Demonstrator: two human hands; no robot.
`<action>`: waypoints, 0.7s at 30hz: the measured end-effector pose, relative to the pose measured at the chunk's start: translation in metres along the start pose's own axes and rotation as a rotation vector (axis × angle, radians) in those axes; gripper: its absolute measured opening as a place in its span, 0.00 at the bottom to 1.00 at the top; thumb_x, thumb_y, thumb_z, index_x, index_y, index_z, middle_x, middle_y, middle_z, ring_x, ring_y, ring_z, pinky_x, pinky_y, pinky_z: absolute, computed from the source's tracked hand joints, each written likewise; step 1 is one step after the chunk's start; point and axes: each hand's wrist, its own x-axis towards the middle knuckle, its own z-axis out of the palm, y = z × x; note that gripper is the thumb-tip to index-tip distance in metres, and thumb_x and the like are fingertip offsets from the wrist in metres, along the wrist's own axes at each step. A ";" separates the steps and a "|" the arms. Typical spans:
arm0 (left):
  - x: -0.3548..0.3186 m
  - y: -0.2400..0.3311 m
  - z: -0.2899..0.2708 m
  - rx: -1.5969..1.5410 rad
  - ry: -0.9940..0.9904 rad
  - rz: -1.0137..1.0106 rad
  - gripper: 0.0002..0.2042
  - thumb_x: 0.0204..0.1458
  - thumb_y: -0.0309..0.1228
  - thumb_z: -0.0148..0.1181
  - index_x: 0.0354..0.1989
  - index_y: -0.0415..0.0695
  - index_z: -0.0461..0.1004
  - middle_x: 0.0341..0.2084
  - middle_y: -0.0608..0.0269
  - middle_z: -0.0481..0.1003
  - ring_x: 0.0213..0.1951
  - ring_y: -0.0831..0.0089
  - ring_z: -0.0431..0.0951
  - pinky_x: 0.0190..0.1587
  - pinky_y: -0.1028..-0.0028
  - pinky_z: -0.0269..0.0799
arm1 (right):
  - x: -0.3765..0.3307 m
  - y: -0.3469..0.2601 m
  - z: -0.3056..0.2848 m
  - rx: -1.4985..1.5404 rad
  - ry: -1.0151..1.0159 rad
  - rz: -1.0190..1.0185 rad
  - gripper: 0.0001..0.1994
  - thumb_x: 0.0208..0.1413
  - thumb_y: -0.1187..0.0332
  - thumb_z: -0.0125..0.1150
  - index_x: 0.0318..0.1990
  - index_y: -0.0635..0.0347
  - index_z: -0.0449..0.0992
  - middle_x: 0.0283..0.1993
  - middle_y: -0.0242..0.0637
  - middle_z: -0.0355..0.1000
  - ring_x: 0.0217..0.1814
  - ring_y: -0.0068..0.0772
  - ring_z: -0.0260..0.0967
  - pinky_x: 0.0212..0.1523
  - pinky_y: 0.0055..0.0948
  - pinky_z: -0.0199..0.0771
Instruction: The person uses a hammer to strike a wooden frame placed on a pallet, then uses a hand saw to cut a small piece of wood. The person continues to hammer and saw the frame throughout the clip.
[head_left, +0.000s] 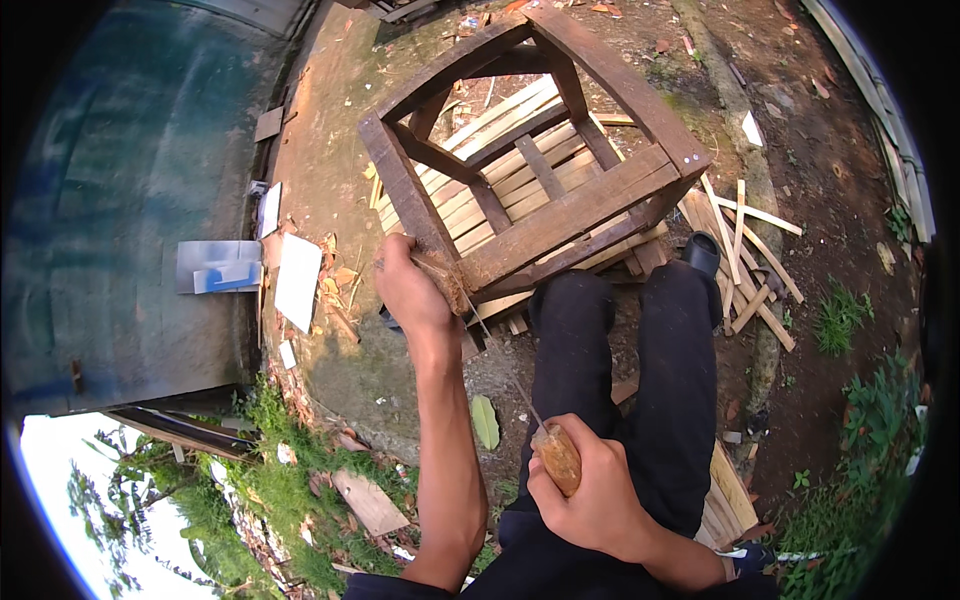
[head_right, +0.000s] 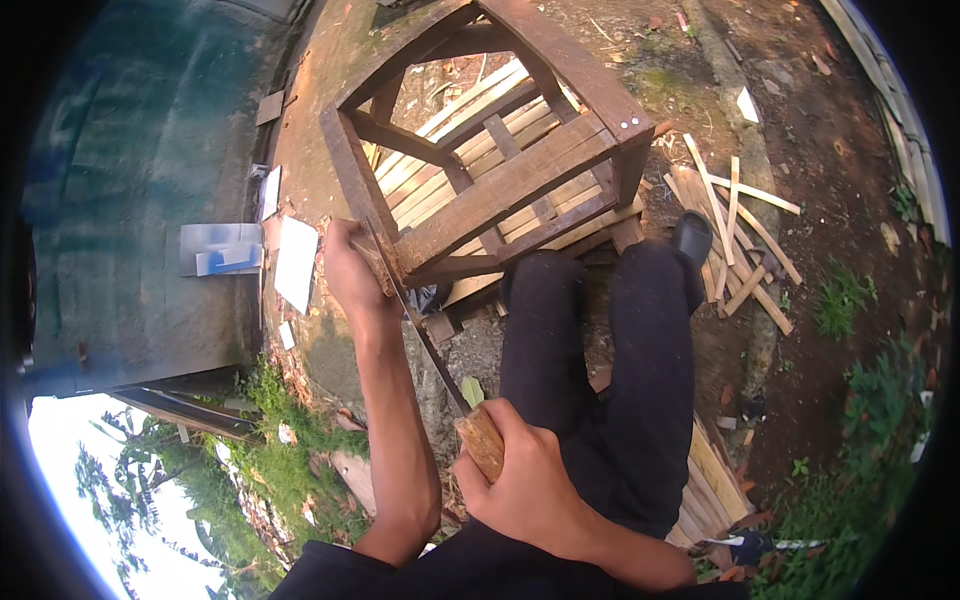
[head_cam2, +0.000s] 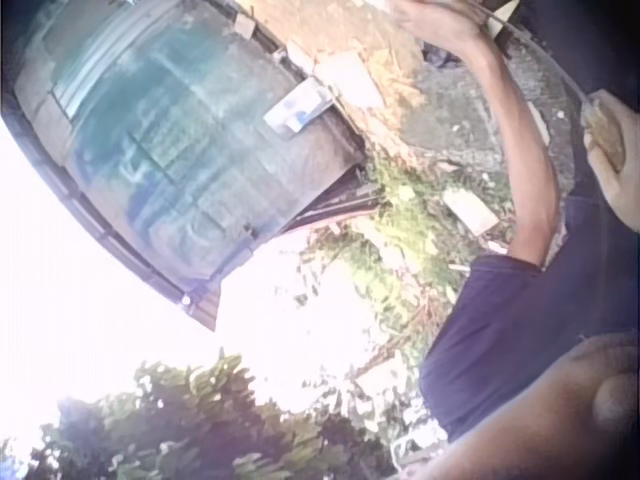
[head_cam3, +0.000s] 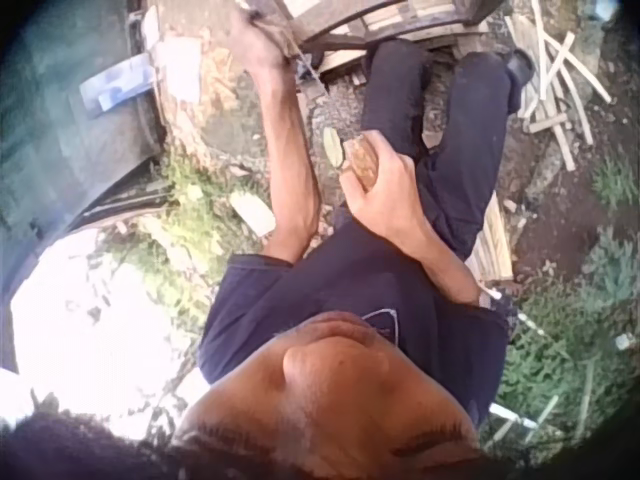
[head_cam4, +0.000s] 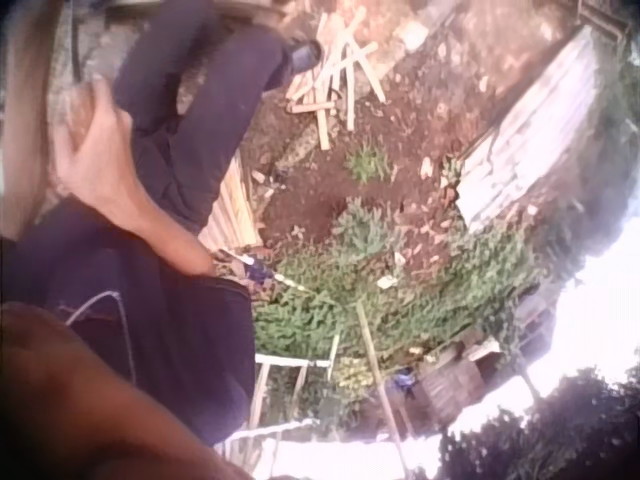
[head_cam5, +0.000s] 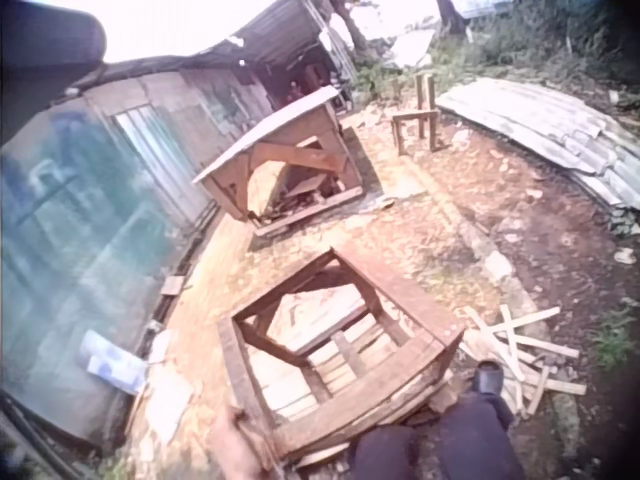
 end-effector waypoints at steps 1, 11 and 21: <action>-0.001 0.001 -0.001 0.034 0.004 0.006 0.13 0.57 0.31 0.48 0.23 0.36 0.69 0.23 0.60 0.68 0.26 0.74 0.66 0.31 0.68 0.63 | 0.004 -0.005 0.000 -0.004 -0.017 0.058 0.10 0.52 0.75 0.59 0.40 0.70 0.71 0.25 0.45 0.74 0.25 0.44 0.78 0.29 0.34 0.74; -0.006 0.007 0.007 0.008 0.046 -0.010 0.12 0.56 0.32 0.47 0.26 0.38 0.70 0.21 0.64 0.67 0.24 0.74 0.65 0.31 0.68 0.64 | -0.009 0.001 -0.010 -0.052 -0.070 0.051 0.18 0.45 0.77 0.62 0.44 0.74 0.69 0.29 0.56 0.75 0.31 0.56 0.78 0.31 0.41 0.77; 0.004 0.002 0.004 0.064 0.029 0.016 0.13 0.56 0.32 0.48 0.23 0.36 0.69 0.20 0.64 0.65 0.25 0.74 0.63 0.31 0.68 0.61 | -0.011 0.004 -0.012 -0.038 0.033 -0.015 0.10 0.48 0.77 0.60 0.38 0.70 0.71 0.24 0.47 0.74 0.25 0.46 0.78 0.29 0.33 0.77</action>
